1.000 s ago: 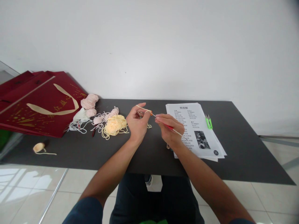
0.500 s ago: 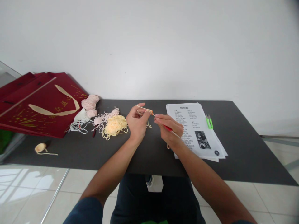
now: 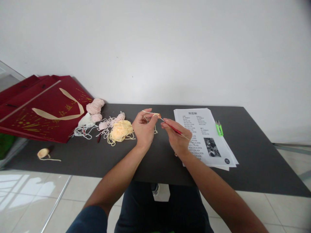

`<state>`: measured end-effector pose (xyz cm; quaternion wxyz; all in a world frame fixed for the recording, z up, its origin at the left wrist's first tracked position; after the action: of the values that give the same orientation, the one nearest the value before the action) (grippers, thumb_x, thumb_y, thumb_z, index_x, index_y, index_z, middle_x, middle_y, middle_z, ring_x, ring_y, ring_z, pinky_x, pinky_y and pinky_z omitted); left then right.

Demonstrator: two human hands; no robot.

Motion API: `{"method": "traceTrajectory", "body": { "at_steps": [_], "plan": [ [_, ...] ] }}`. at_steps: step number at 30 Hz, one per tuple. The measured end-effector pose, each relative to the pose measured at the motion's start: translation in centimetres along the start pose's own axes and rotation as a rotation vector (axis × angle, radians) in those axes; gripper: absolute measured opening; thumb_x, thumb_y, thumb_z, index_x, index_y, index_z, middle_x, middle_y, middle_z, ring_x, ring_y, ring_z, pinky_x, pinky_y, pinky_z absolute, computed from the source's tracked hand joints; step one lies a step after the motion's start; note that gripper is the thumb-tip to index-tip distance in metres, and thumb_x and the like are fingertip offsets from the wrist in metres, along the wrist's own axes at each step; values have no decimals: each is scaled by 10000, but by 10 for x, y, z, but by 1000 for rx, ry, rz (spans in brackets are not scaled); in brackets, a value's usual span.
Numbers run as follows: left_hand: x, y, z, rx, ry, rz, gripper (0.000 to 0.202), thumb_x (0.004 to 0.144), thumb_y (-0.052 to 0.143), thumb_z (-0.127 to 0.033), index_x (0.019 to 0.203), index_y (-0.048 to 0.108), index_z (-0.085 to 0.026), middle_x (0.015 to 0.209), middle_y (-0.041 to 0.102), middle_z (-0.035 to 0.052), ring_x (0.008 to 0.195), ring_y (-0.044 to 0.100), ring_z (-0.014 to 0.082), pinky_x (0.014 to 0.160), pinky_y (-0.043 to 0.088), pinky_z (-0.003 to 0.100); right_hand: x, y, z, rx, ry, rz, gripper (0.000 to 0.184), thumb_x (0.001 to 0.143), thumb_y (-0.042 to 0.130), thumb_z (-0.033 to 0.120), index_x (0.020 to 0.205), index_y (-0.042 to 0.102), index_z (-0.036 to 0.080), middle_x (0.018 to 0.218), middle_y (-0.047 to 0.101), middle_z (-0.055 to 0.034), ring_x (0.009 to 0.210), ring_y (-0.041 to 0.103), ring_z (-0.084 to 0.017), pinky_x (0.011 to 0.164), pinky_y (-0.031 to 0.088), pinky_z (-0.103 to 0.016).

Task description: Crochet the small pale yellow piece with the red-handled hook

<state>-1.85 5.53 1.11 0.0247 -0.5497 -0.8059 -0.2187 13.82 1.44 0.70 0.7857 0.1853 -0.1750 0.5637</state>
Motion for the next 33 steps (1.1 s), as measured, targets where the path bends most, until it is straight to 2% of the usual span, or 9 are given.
{"method": "traceTrajectory", "body": {
  "at_steps": [2, 4, 9, 12, 14, 19, 23, 27, 33],
  "plan": [
    [1, 1, 3, -35, -44, 1, 323, 741, 865, -181, 1043, 751, -204, 809, 787, -9, 751, 738, 127, 782, 562, 277, -2, 1, 6, -71, -162, 39, 239, 874, 803, 214, 1061, 834, 359, 1115, 842, -3, 959, 816, -212, 895, 690, -387],
    [2, 2, 6, -85, -99, 14, 355, 729, 863, -159, 1063, 751, -200, 791, 786, -10, 732, 727, 120, 789, 557, 278, -4, 1, 9, -106, -266, 62, 312, 887, 780, 170, 1117, 816, 379, 1138, 837, 3, 969, 812, -207, 882, 689, -388],
    [1, 9, 13, -228, -275, 79, 402, 691, 872, -138, 1074, 759, -189, 703, 733, -40, 637, 636, 78, 727, 508, 239, -3, 1, 6, -117, -328, 87, 375, 894, 761, 130, 1173, 795, 378, 1182, 827, 0, 990, 811, -204, 878, 689, -384],
    [0, 12, 14, -319, -373, 128, 434, 686, 877, -131, 1101, 760, -180, 673, 685, -58, 590, 552, 46, 666, 455, 207, 0, 0, 3, -100, -287, 63, 332, 893, 768, 151, 1139, 810, 370, 1166, 832, 2, 993, 811, -205, 899, 689, -386],
    [0, 15, 14, -379, -427, 166, 453, 693, 870, -119, 1128, 754, -171, 663, 654, -66, 581, 522, 37, 677, 453, 206, 1, 0, 0, -66, -204, 53, 261, 889, 781, 193, 1089, 828, 355, 1144, 837, -3, 957, 816, -205, 887, 697, -386],
    [1, 19, 15, -453, -516, 229, 480, 690, 847, -96, 1154, 740, -150, 679, 634, -53, 679, 599, 71, 790, 489, 240, 2, 1, -11, 157, 73, 14, 171, 845, 835, 285, 1005, 845, 344, 1129, 839, 1, 850, 808, -185, 762, 711, -358],
    [3, 20, 15, -448, -552, 248, 470, 671, 837, -98, 1129, 747, -154, 661, 600, -59, 659, 578, 73, 750, 483, 241, 4, 3, -21, 240, 204, -19, 170, 805, 866, 333, 973, 848, 312, 1071, 847, -15, 772, 779, -177, 726, 690, -373],
    [3, 20, 15, -401, -547, 279, 473, 650, 839, -118, 1115, 761, -170, 642, 582, -71, 627, 558, 69, 717, 480, 247, 13, 2, -25, 328, 238, -9, 149, 802, 863, 329, 940, 821, 289, 971, 838, -9, 703, 732, -153, 668, 639, -343],
    [3, 19, 15, -211, -482, 340, 547, 605, 894, -144, 1137, 772, -183, 624, 627, -82, 594, 566, 68, 706, 464, 265, 33, -9, -11, 342, 134, 93, 183, 812, 846, 253, 887, 678, 255, 909, 787, 23, 661, 662, -103, 655, 563, -276]
  ]
}}
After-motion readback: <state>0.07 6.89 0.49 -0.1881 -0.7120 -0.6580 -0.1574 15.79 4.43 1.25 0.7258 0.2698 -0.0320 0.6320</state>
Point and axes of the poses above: each hand's wrist, its own x-axis towards the middle knuckle, its own y-axis out of the palm, z = x × y, the point moved 6 cm from there along x, towards the middle knuckle
